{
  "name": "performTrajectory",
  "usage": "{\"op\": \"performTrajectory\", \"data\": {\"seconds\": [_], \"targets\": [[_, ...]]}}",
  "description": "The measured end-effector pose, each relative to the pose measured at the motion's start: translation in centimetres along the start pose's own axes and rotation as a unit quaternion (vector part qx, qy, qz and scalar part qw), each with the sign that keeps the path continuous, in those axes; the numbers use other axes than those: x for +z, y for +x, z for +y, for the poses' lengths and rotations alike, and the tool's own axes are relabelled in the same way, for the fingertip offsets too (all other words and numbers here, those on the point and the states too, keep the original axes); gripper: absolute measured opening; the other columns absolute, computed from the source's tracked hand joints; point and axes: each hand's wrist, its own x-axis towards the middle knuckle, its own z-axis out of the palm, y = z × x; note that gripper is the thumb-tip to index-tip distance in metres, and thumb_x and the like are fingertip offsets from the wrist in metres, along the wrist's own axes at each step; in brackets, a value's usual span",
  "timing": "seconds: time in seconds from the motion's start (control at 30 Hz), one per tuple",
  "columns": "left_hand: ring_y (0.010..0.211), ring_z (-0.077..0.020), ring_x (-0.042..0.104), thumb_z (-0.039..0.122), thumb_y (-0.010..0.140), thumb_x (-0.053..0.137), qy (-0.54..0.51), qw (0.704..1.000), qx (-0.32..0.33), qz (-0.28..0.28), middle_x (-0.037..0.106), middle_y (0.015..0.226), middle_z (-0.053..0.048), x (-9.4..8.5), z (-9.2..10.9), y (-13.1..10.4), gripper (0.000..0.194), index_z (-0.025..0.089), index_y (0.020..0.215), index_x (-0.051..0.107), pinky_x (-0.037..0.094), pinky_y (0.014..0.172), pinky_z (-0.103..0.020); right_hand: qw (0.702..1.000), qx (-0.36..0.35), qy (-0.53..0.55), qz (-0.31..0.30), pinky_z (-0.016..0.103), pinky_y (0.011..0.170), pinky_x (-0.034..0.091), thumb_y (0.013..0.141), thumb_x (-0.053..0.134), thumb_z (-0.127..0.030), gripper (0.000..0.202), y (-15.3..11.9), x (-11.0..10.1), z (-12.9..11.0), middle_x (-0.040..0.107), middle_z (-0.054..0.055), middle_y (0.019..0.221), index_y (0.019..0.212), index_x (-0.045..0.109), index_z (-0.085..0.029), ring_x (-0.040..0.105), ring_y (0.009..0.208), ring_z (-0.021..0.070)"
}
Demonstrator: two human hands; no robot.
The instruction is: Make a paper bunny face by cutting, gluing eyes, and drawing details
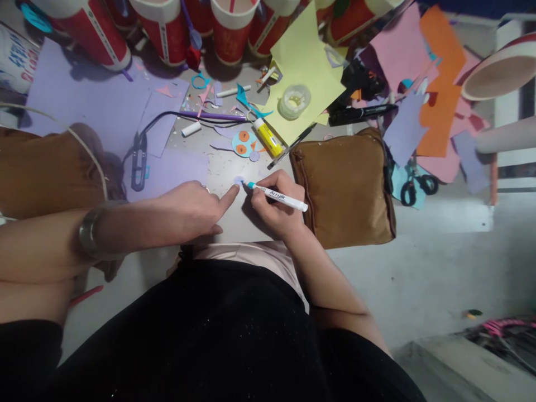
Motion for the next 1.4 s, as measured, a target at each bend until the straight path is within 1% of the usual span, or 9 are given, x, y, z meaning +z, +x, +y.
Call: {"op": "performTrajectory", "data": {"seconds": [0.1, 0.4, 0.63, 0.8, 0.97, 1.13, 1.27, 1.33, 1.4], "targets": [[0.081, -0.0279, 0.076, 0.032, 0.106, 0.055, 0.003, 1.000, -0.002, -0.006, 0.080, 0.089, -0.017, -0.3, 0.1, -0.1, 0.082, -0.003, 0.171, 0.020, 0.045, 0.066, -0.034, 1.000, 0.000, 0.006, -0.012, 0.033, 0.055, 0.052, 0.086, 0.066, -0.025, 0.007, 0.0, 0.0, -0.1, 0.070, -0.002, 0.069, 0.080, 0.061, -0.027, 0.062, 0.057, 0.0167], [0.079, -0.0273, 0.076, 0.034, 0.106, 0.055, -0.002, 1.000, 0.002, -0.013, 0.080, 0.088, -0.016, -0.4, 0.1, 0.1, 0.082, -0.003, 0.170, 0.020, 0.042, 0.063, -0.033, 1.000, -0.019, 0.020, 0.006, 0.030, 0.052, 0.047, 0.084, 0.066, -0.022, 0.009, 0.0, 0.0, -0.1, 0.068, -0.003, 0.067, 0.079, 0.060, -0.026, 0.059, 0.054, 0.0151], [0.075, -0.0279, 0.075, 0.034, 0.106, 0.055, 0.002, 1.000, -0.003, 0.001, 0.080, 0.085, -0.015, -0.1, 0.2, 0.1, 0.081, -0.003, 0.170, 0.022, 0.044, 0.063, -0.035, 1.000, 0.006, 0.008, -0.013, 0.031, 0.052, 0.050, 0.084, 0.065, -0.025, 0.008, 0.0, -0.1, -0.1, 0.069, -0.003, 0.066, 0.078, 0.059, -0.027, 0.059, 0.053, 0.0161], [0.079, -0.0300, 0.077, 0.035, 0.106, 0.055, 0.001, 1.000, -0.005, -0.022, 0.081, 0.089, -0.017, -0.3, 0.3, 0.2, 0.084, -0.005, 0.170, 0.019, 0.046, 0.066, -0.037, 0.997, 0.016, 0.047, 0.050, 0.030, 0.051, 0.049, 0.086, 0.066, -0.027, 0.008, -0.3, 0.0, 0.3, 0.066, -0.003, 0.065, 0.080, 0.060, -0.026, 0.060, 0.053, 0.0159], [0.090, -0.0291, 0.078, 0.036, 0.107, 0.056, -0.022, 0.999, -0.015, -0.038, 0.082, 0.101, -0.019, -1.5, 0.5, 0.2, 0.086, -0.006, 0.171, 0.016, 0.045, 0.067, -0.036, 0.992, 0.052, 0.035, 0.113, 0.032, 0.055, 0.052, 0.093, 0.067, -0.036, 0.011, -0.6, 0.6, 1.2, 0.067, -0.001, 0.078, 0.095, 0.062, -0.027, 0.062, 0.060, 0.0163], [0.094, -0.0298, 0.079, 0.036, 0.108, 0.056, -0.017, 0.998, -0.036, -0.055, 0.081, 0.104, -0.024, -2.5, 1.0, 0.0, 0.084, -0.009, 0.169, 0.019, 0.043, 0.064, -0.035, 0.988, 0.017, 0.044, 0.148, 0.029, 0.053, 0.047, 0.099, 0.063, -0.036, 0.011, -0.3, 1.0, 1.6, 0.063, -0.003, 0.079, 0.101, 0.059, -0.026, 0.058, 0.055, 0.0136], [0.094, -0.0313, 0.080, 0.034, 0.110, 0.053, -0.012, 0.999, -0.045, -0.020, 0.080, 0.101, -0.025, -2.2, 1.2, -0.2, 0.080, -0.010, 0.168, 0.020, 0.046, 0.067, -0.034, 0.989, -0.044, -0.002, 0.144, 0.034, 0.070, 0.058, 0.101, 0.059, -0.027, 0.010, -0.1, 1.0, 1.5, 0.073, 0.002, 0.090, 0.109, 0.065, -0.025, 0.070, 0.073, 0.0180], [0.093, -0.0324, 0.080, 0.035, 0.111, 0.050, -0.009, 0.999, -0.043, -0.009, 0.080, 0.100, -0.024, -2.0, 1.2, -0.3, 0.079, -0.010, 0.168, 0.019, 0.049, 0.070, -0.035, 0.987, -0.094, -0.048, 0.123, 0.039, 0.084, 0.061, 0.099, 0.058, -0.024, 0.020, -0.3, 1.1, 1.5, 0.078, 0.007, 0.102, 0.117, 0.066, -0.025, 0.075, 0.090, 0.0228], [0.098, -0.0339, 0.080, 0.038, 0.111, 0.048, -0.009, 0.999, -0.048, -0.007, 0.080, 0.106, -0.024, -2.0, 1.1, -0.5, 0.080, -0.009, 0.169, 0.018, 0.053, 0.076, -0.037, 0.982, -0.134, -0.105, 0.077, 0.047, 0.097, 0.059, 0.095, 0.056, -0.020, 0.039, -0.5, 1.2, 1.6, 0.078, 0.011, 0.119, 0.132, 0.064, -0.025, 0.075, 0.109, 0.0282]]}}
